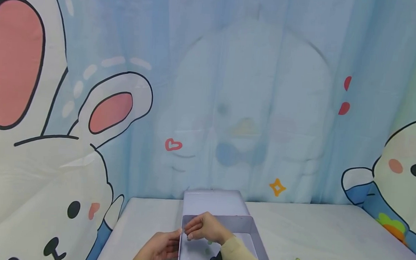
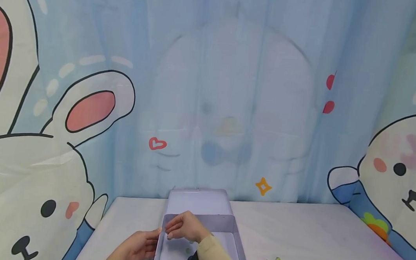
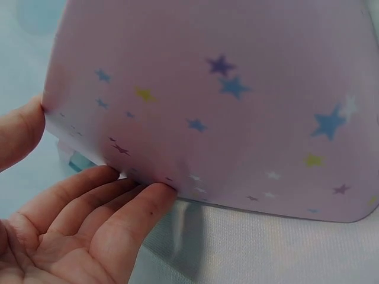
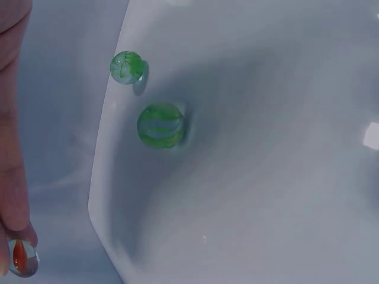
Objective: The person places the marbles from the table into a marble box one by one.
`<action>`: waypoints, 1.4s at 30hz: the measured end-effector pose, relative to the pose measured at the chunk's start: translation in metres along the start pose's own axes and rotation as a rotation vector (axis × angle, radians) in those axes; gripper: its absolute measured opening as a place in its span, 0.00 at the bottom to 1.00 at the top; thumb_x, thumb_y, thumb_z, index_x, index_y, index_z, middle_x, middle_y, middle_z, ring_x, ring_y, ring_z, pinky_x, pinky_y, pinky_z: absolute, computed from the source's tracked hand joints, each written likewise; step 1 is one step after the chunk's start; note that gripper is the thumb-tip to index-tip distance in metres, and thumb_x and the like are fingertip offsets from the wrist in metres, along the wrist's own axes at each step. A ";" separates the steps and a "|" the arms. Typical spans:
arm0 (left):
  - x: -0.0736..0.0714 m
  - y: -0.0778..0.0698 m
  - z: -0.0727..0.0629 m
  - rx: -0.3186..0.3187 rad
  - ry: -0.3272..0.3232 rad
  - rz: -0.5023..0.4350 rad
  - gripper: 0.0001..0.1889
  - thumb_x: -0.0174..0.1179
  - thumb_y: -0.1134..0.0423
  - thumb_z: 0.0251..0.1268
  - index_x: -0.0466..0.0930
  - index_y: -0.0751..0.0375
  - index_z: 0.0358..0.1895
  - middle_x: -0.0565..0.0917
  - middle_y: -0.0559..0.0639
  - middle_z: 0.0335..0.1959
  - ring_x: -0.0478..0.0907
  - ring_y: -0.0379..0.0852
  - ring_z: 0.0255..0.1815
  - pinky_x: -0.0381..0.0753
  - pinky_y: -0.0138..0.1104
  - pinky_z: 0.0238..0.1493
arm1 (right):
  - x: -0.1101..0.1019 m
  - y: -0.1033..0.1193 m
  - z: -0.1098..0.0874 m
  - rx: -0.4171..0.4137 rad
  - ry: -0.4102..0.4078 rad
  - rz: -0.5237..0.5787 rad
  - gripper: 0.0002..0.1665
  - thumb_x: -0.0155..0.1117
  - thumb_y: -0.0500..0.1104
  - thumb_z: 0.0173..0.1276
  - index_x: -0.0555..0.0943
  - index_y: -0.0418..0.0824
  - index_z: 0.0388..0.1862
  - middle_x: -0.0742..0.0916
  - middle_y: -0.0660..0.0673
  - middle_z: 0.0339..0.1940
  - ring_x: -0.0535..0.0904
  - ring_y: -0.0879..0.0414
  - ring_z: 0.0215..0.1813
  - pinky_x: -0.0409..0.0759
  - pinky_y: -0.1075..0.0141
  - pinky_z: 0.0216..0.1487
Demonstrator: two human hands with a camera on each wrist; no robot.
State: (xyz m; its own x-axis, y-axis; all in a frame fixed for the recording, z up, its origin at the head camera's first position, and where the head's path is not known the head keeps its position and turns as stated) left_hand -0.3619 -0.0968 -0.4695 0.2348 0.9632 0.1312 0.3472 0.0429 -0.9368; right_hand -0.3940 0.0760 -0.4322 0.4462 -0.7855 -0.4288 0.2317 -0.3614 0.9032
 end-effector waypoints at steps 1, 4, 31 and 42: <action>0.001 0.000 0.000 0.003 0.002 0.004 0.33 0.61 0.52 0.75 0.70 0.85 0.63 0.83 0.73 0.57 0.85 0.57 0.56 0.85 0.49 0.60 | -0.001 0.000 -0.001 0.003 -0.001 0.000 0.14 0.73 0.26 0.60 0.88 0.30 0.46 0.91 0.31 0.43 0.91 0.50 0.44 0.90 0.61 0.47; 0.004 -0.001 0.001 0.000 0.006 0.010 0.33 0.61 0.52 0.75 0.71 0.85 0.63 0.83 0.73 0.57 0.85 0.57 0.56 0.85 0.50 0.60 | -0.003 0.001 -0.004 0.010 -0.005 -0.001 0.14 0.73 0.26 0.60 0.88 0.30 0.46 0.91 0.32 0.42 0.91 0.50 0.44 0.90 0.61 0.48; 0.017 -0.004 0.000 -0.005 0.037 0.014 0.32 0.57 0.53 0.78 0.69 0.86 0.64 0.85 0.70 0.54 0.85 0.50 0.50 0.83 0.50 0.62 | -0.028 0.005 -0.023 -0.010 -0.087 0.034 0.14 0.72 0.31 0.65 0.87 0.30 0.50 0.91 0.34 0.46 0.91 0.52 0.46 0.90 0.60 0.48; -0.001 0.000 -0.005 0.045 0.124 0.018 0.35 0.58 0.53 0.78 0.66 0.88 0.65 0.84 0.70 0.55 0.84 0.49 0.52 0.84 0.48 0.62 | -0.094 0.025 -0.056 -0.054 -0.171 0.011 0.20 0.70 0.36 0.69 0.83 0.27 0.57 0.89 0.31 0.52 0.89 0.45 0.53 0.89 0.59 0.53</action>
Point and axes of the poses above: each hand's wrist, its own z-axis towards the middle knuckle, its own x-axis out of the palm, y = z × x, the point moved 4 cm from there along z, towards the middle knuckle
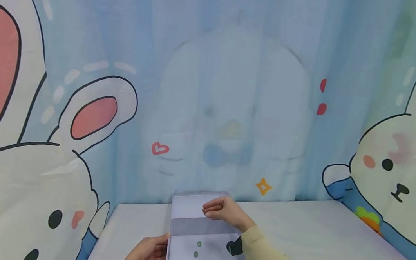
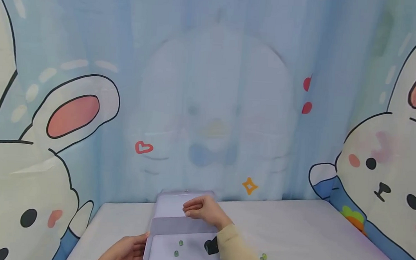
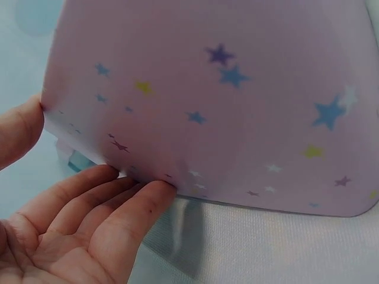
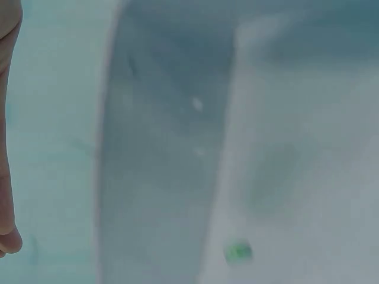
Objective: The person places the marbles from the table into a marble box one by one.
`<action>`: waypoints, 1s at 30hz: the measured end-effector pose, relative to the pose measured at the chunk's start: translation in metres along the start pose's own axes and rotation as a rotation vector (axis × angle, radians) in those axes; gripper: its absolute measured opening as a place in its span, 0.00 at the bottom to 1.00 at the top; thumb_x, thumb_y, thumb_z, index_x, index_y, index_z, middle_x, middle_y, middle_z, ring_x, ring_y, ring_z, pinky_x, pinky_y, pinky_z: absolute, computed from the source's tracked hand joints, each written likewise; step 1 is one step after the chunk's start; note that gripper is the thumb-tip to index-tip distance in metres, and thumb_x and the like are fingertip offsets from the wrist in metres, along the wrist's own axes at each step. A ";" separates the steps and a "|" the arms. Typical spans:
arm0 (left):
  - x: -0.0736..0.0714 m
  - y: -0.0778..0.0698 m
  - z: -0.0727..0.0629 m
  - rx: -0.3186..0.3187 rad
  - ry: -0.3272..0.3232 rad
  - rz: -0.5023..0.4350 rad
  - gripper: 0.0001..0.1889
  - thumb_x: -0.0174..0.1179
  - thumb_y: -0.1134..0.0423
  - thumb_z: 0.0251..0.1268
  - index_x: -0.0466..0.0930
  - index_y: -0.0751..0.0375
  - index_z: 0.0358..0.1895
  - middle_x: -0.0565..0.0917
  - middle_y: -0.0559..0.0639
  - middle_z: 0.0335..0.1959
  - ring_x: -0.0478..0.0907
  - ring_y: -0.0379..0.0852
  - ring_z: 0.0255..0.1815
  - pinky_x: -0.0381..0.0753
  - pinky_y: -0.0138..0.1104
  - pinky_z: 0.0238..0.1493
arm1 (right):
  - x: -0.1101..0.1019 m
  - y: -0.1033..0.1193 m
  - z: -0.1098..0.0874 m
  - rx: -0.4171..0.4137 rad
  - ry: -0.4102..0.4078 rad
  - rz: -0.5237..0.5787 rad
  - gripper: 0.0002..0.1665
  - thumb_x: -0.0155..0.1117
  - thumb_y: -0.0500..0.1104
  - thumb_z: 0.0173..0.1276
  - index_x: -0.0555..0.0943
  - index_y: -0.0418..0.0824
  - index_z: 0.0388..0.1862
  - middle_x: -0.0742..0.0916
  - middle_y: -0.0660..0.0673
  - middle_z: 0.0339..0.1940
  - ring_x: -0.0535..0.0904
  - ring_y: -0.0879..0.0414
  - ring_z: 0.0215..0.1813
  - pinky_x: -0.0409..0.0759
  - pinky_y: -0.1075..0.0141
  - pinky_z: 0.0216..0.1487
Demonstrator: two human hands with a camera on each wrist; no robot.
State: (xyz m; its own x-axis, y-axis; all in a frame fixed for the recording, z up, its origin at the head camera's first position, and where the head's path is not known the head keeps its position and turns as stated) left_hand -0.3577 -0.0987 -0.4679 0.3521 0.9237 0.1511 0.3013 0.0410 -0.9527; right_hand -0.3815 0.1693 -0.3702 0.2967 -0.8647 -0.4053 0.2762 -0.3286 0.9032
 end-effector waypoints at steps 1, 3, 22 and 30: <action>-0.003 0.000 -0.001 -0.002 -0.003 0.000 0.35 0.58 0.52 0.78 0.65 0.88 0.65 0.84 0.70 0.55 0.84 0.49 0.52 0.84 0.48 0.62 | -0.009 0.002 -0.003 -0.005 -0.004 -0.009 0.21 0.70 0.36 0.70 0.82 0.27 0.58 0.89 0.32 0.53 0.89 0.44 0.54 0.89 0.59 0.53; -0.007 0.000 -0.003 -0.005 -0.004 0.003 0.36 0.57 0.52 0.78 0.64 0.89 0.66 0.83 0.71 0.56 0.83 0.49 0.52 0.83 0.49 0.63 | -0.029 0.005 -0.011 -0.015 -0.015 -0.026 0.21 0.68 0.37 0.71 0.82 0.27 0.59 0.89 0.32 0.54 0.88 0.43 0.55 0.88 0.59 0.55; -0.012 -0.001 -0.005 -0.035 -0.045 0.010 0.36 0.58 0.52 0.78 0.64 0.87 0.66 0.86 0.66 0.52 0.85 0.47 0.48 0.86 0.46 0.58 | -0.136 -0.089 -0.120 0.347 -0.261 -0.199 0.23 0.72 0.38 0.67 0.82 0.27 0.57 0.90 0.33 0.52 0.89 0.46 0.51 0.89 0.55 0.53; 0.000 0.000 -0.002 -0.029 -0.002 0.013 0.36 0.57 0.52 0.78 0.64 0.88 0.67 0.87 0.64 0.52 0.85 0.46 0.48 0.86 0.45 0.58 | -0.136 -0.119 -0.147 0.473 -0.277 -0.212 0.17 0.70 0.30 0.66 0.83 0.28 0.54 0.91 0.38 0.45 0.89 0.51 0.47 0.89 0.58 0.50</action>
Point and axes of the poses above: each hand's wrist, its own z-axis towards the middle knuckle, its own x-axis out of the palm, y = z × x, the point moved 4 cm from there along z, towards the middle knuckle
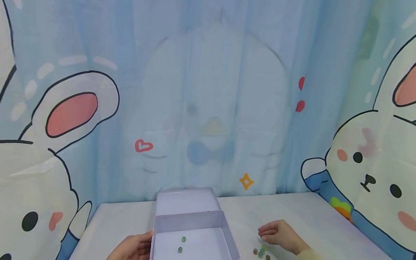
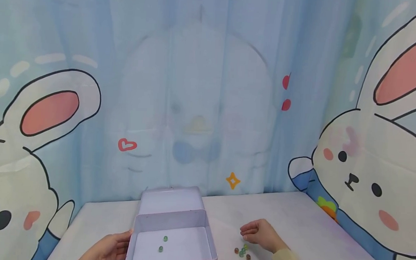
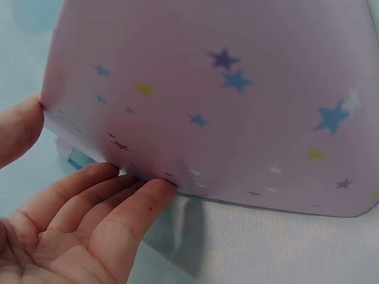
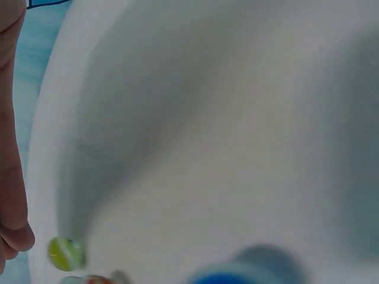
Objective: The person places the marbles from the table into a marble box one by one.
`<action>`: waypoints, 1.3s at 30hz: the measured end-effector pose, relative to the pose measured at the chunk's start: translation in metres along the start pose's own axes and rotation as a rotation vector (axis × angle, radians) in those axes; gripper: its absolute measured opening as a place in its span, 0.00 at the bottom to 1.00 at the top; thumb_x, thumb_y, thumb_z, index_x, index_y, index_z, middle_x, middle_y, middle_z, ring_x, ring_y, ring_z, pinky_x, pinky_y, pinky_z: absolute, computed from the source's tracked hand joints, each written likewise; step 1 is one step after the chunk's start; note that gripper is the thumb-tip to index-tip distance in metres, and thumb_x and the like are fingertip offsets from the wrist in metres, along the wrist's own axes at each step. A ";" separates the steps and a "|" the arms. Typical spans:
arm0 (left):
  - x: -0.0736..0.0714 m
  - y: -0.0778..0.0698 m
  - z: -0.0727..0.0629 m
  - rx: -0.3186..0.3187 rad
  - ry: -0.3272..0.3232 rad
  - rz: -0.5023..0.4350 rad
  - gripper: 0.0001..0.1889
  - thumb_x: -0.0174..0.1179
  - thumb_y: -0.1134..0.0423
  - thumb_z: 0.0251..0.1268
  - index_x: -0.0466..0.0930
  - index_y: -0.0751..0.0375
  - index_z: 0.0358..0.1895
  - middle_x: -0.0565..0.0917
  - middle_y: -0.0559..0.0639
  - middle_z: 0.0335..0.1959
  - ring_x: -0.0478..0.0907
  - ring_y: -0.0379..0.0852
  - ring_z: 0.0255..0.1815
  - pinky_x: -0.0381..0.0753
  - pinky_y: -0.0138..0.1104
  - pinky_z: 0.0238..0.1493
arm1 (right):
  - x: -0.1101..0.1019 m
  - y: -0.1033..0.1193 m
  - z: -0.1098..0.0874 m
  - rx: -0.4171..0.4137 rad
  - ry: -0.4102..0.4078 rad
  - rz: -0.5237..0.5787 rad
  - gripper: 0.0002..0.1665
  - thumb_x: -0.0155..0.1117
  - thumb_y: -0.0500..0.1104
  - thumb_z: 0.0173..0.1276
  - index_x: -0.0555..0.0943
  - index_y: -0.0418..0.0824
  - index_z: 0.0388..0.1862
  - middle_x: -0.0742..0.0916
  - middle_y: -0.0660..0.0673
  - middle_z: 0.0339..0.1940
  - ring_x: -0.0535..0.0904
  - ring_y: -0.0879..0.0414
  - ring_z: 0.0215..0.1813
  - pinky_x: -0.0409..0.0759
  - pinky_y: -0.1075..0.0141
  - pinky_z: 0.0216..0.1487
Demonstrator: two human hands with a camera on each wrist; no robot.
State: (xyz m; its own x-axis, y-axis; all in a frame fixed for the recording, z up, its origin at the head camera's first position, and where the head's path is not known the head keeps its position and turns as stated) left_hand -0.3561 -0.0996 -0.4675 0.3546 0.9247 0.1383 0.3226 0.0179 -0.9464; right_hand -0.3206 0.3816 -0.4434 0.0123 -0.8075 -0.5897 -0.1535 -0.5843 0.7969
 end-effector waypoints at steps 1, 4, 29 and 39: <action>0.000 -0.001 0.000 0.000 -0.001 0.000 0.36 0.57 0.52 0.78 0.64 0.88 0.67 0.87 0.64 0.52 0.85 0.46 0.48 0.86 0.45 0.58 | 0.002 -0.002 0.000 0.012 -0.003 -0.007 0.17 0.70 0.30 0.65 0.84 0.29 0.53 0.92 0.39 0.44 0.89 0.51 0.46 0.89 0.58 0.50; 0.001 -0.002 -0.001 0.002 0.001 -0.007 0.36 0.57 0.52 0.78 0.64 0.88 0.67 0.87 0.64 0.52 0.85 0.45 0.48 0.86 0.44 0.58 | 0.005 -0.007 -0.001 0.040 -0.013 -0.024 0.15 0.70 0.28 0.64 0.85 0.30 0.50 0.92 0.41 0.42 0.89 0.51 0.45 0.89 0.58 0.49; 0.002 -0.002 -0.003 -0.008 -0.038 -0.004 0.35 0.56 0.52 0.79 0.65 0.88 0.66 0.86 0.67 0.52 0.85 0.47 0.48 0.86 0.46 0.59 | 0.005 -0.017 -0.008 0.069 -0.081 -0.146 0.11 0.72 0.27 0.60 0.88 0.34 0.42 0.92 0.47 0.35 0.88 0.55 0.39 0.89 0.60 0.44; 0.004 -0.002 -0.001 -0.019 -0.068 -0.034 0.34 0.57 0.53 0.78 0.65 0.88 0.66 0.87 0.65 0.50 0.84 0.46 0.46 0.87 0.44 0.56 | -0.015 0.004 -0.016 -0.074 -0.065 -0.089 0.16 0.73 0.33 0.63 0.85 0.29 0.50 0.92 0.41 0.41 0.89 0.52 0.42 0.90 0.57 0.47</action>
Point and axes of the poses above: each hand's wrist, its own z-axis towards the middle knuckle, its own x-axis out of the palm, y = z × x, the point moved 4 cm from there along z, towards the middle knuckle
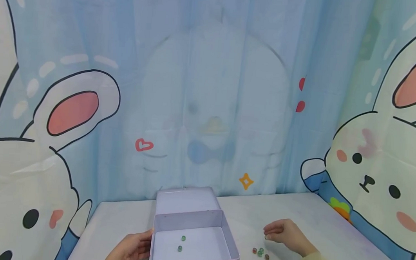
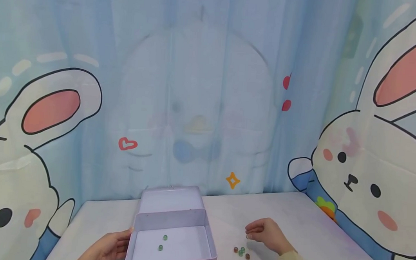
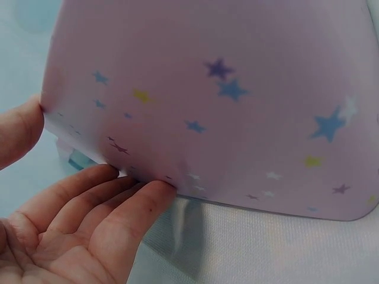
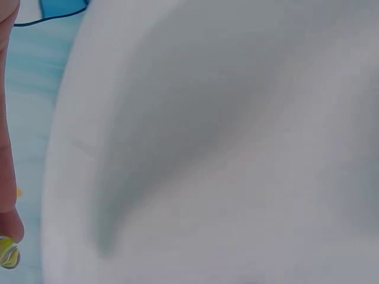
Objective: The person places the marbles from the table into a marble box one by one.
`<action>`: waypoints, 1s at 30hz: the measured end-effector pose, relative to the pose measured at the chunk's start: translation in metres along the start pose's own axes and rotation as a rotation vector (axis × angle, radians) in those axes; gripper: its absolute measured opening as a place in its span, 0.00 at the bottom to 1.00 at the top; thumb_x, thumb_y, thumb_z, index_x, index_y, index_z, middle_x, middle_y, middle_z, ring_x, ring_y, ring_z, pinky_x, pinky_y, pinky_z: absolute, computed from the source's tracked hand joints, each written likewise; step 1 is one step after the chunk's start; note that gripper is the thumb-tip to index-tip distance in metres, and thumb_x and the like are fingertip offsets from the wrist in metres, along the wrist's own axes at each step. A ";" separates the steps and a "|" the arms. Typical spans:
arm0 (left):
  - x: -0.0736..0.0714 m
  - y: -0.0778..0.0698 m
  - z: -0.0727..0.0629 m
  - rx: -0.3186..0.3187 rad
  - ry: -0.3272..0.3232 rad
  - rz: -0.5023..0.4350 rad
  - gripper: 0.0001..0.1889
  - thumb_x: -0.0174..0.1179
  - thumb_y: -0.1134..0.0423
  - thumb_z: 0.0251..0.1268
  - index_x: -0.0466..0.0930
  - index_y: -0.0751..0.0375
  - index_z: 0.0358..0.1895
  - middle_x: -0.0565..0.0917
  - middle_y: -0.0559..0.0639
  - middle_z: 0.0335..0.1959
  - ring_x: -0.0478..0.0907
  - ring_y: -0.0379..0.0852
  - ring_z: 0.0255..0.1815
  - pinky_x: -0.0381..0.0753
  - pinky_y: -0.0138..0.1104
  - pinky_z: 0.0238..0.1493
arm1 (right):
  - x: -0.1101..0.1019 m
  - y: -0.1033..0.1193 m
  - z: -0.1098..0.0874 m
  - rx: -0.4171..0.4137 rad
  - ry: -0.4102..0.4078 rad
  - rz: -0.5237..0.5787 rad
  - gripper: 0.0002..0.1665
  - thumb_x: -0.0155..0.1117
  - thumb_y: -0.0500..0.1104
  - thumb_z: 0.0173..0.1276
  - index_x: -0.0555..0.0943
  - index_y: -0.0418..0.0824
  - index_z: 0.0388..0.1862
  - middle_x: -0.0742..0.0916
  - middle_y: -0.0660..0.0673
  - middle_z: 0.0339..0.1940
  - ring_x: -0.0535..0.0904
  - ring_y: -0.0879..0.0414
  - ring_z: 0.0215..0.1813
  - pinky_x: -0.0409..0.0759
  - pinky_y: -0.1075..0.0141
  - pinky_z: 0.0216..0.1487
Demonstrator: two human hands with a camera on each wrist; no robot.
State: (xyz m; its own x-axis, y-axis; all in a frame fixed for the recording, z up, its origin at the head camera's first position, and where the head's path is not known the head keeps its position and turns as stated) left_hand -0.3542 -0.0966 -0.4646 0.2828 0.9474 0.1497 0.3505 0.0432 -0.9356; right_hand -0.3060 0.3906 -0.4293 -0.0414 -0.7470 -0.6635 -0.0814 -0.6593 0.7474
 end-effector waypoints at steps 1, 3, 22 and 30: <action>0.000 0.000 0.000 -0.002 -0.006 -0.002 0.34 0.57 0.53 0.78 0.65 0.88 0.66 0.87 0.65 0.50 0.84 0.47 0.46 0.87 0.45 0.57 | -0.002 0.004 0.000 -0.009 -0.002 0.003 0.17 0.74 0.33 0.63 0.85 0.29 0.50 0.92 0.40 0.41 0.89 0.52 0.42 0.90 0.57 0.47; 0.000 -0.001 0.000 -0.002 -0.015 0.004 0.35 0.57 0.53 0.78 0.65 0.88 0.66 0.86 0.67 0.51 0.84 0.48 0.47 0.86 0.46 0.58 | -0.006 0.013 0.000 -0.020 -0.009 0.003 0.18 0.75 0.35 0.63 0.85 0.29 0.51 0.92 0.38 0.43 0.89 0.51 0.43 0.90 0.56 0.48; -0.003 0.001 0.000 -0.011 -0.043 0.004 0.33 0.57 0.54 0.78 0.66 0.87 0.65 0.84 0.72 0.54 0.85 0.50 0.48 0.84 0.50 0.61 | 0.039 0.132 0.024 -0.349 0.134 0.039 0.13 0.72 0.35 0.66 0.87 0.31 0.48 0.92 0.38 0.43 0.90 0.50 0.45 0.90 0.56 0.50; 0.000 -0.001 0.003 -0.015 -0.052 0.010 0.33 0.58 0.54 0.78 0.66 0.86 0.66 0.81 0.75 0.58 0.84 0.55 0.53 0.82 0.52 0.64 | 0.083 0.185 0.039 -0.444 0.186 0.017 0.13 0.74 0.36 0.65 0.88 0.33 0.48 0.92 0.39 0.43 0.90 0.53 0.45 0.89 0.62 0.46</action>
State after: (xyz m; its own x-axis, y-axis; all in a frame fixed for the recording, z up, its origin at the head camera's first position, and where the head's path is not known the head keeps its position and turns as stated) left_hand -0.3575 -0.0952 -0.4646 0.2394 0.9631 0.1231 0.3611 0.0294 -0.9321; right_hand -0.3633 0.2100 -0.3476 0.1429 -0.7339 -0.6640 0.3527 -0.5891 0.7270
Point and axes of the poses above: each hand's wrist, its own z-axis towards the middle knuckle, its own x-axis out of the palm, y = z × x, the point moved 4 cm from there along z, towards the middle knuckle
